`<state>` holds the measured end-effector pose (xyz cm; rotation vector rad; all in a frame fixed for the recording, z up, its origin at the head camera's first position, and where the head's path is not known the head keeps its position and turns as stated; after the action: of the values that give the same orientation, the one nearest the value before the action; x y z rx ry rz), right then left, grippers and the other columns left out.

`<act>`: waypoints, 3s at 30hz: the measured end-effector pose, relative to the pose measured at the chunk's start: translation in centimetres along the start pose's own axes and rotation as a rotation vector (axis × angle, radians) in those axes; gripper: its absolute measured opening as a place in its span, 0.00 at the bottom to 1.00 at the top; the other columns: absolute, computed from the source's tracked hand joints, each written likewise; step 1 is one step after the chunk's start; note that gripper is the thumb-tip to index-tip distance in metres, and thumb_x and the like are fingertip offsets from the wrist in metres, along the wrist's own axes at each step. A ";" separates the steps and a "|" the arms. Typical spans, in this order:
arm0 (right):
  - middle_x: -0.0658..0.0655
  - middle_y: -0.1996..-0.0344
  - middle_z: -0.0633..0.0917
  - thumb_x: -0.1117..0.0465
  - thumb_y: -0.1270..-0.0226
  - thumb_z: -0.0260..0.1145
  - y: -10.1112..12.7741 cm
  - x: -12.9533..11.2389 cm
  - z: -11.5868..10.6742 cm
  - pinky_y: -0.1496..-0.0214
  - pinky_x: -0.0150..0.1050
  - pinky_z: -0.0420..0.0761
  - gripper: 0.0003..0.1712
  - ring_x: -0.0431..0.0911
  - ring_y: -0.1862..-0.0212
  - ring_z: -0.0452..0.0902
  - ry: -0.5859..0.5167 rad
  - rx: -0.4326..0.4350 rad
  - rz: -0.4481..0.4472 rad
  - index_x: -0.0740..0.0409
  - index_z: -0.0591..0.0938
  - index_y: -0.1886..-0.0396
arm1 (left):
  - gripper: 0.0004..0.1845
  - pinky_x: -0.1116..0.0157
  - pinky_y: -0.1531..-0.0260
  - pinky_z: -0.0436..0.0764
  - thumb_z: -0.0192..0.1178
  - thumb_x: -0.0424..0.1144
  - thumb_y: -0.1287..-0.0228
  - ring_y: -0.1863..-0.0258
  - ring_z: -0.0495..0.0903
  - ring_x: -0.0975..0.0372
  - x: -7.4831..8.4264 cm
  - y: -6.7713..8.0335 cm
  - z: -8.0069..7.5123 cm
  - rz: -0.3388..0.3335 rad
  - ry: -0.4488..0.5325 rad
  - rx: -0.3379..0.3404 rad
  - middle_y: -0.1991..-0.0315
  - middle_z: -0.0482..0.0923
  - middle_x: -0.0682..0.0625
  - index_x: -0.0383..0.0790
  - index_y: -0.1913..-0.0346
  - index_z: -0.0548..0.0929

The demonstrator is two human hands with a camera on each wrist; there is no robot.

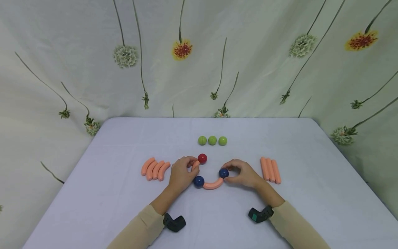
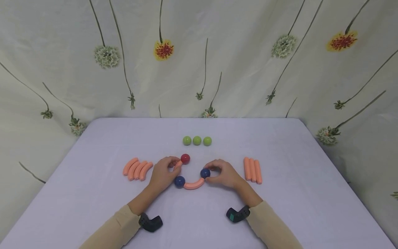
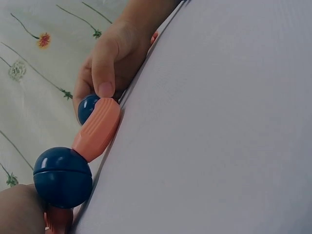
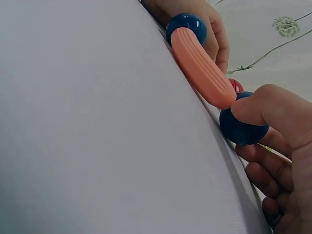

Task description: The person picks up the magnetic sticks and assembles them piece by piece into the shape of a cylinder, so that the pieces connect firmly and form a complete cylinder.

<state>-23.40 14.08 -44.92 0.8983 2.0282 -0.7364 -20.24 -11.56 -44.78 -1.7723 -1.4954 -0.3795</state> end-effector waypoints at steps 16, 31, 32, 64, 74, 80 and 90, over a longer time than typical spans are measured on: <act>0.53 0.59 0.83 0.60 0.35 0.68 -0.1 0.0 0.2 0.54 0.37 0.76 0.19 0.45 0.59 0.76 0.000 0.160 0.068 0.61 0.81 0.45 | 0.11 0.58 0.62 0.75 0.67 0.46 0.40 0.64 0.76 0.58 0.1 -0.1 -0.1 -0.050 0.029 -0.027 0.69 0.78 0.52 0.42 0.67 0.81; 0.47 0.61 0.76 0.52 0.41 0.72 -0.2 -0.1 0.9 0.62 0.38 0.72 0.31 0.43 0.62 0.69 0.206 0.140 0.012 0.53 0.78 0.38 | 0.20 0.53 0.46 0.74 0.60 0.34 0.41 0.44 0.75 0.55 0.0 0.1 0.2 0.180 0.082 -0.221 0.45 0.77 0.48 0.43 0.45 0.80; 0.48 0.62 0.77 0.52 0.41 0.72 -0.2 -0.1 1.0 0.62 0.38 0.72 0.30 0.43 0.62 0.70 0.199 0.164 0.025 0.55 0.78 0.39 | 0.18 0.55 0.48 0.75 0.61 0.35 0.41 0.47 0.75 0.55 0.1 0.1 0.2 0.165 0.080 -0.218 0.47 0.78 0.48 0.43 0.46 0.81; 0.48 0.52 0.73 0.42 0.58 0.81 0.2 -1.8 -0.6 0.54 0.40 0.72 0.60 0.44 0.55 0.68 0.220 -0.113 0.105 0.56 0.62 0.28 | 0.14 0.68 0.73 0.71 0.57 0.45 0.30 0.75 0.73 0.67 0.2 0.0 0.2 0.196 0.239 -0.374 0.78 0.76 0.61 0.47 0.74 0.85; 0.49 0.60 0.80 0.57 0.45 0.77 0.3 -0.3 -0.3 0.57 0.37 0.72 0.25 0.46 0.61 0.72 0.033 0.001 0.006 0.54 0.80 0.48 | 0.12 0.64 0.58 0.77 0.68 0.42 0.41 0.62 0.76 0.66 0.1 0.3 0.3 0.159 0.202 -0.321 0.65 0.79 0.60 0.46 0.54 0.85; 0.54 0.57 0.84 0.67 0.46 0.76 0.4 0.0 0.3 0.56 0.39 0.73 0.21 0.52 0.58 0.74 -0.027 -0.009 -0.073 0.60 0.84 0.50 | 0.21 0.54 0.45 0.73 0.67 0.45 0.41 0.47 0.75 0.61 0.2 0.4 0.2 0.162 0.155 -0.312 0.51 0.80 0.55 0.47 0.44 0.82; 0.52 0.58 0.84 0.66 0.45 0.75 0.4 -0.3 0.3 0.54 0.37 0.74 0.19 0.46 0.58 0.75 -0.040 0.013 -0.062 0.58 0.85 0.51 | 0.21 0.55 0.42 0.72 0.65 0.44 0.40 0.44 0.74 0.59 0.2 0.2 0.1 0.162 0.115 -0.330 0.48 0.79 0.53 0.45 0.44 0.82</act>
<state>-22.80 14.02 -44.87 0.8248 2.0253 -0.7962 -20.00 -11.35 -44.83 -2.0734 -1.2515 -0.6640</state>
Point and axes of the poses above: each hand's wrist, its own y-axis away from the middle knuckle, its own z-axis out of the palm, x = y × z, the point moved 1 cm from there along -y, towards the middle knuckle
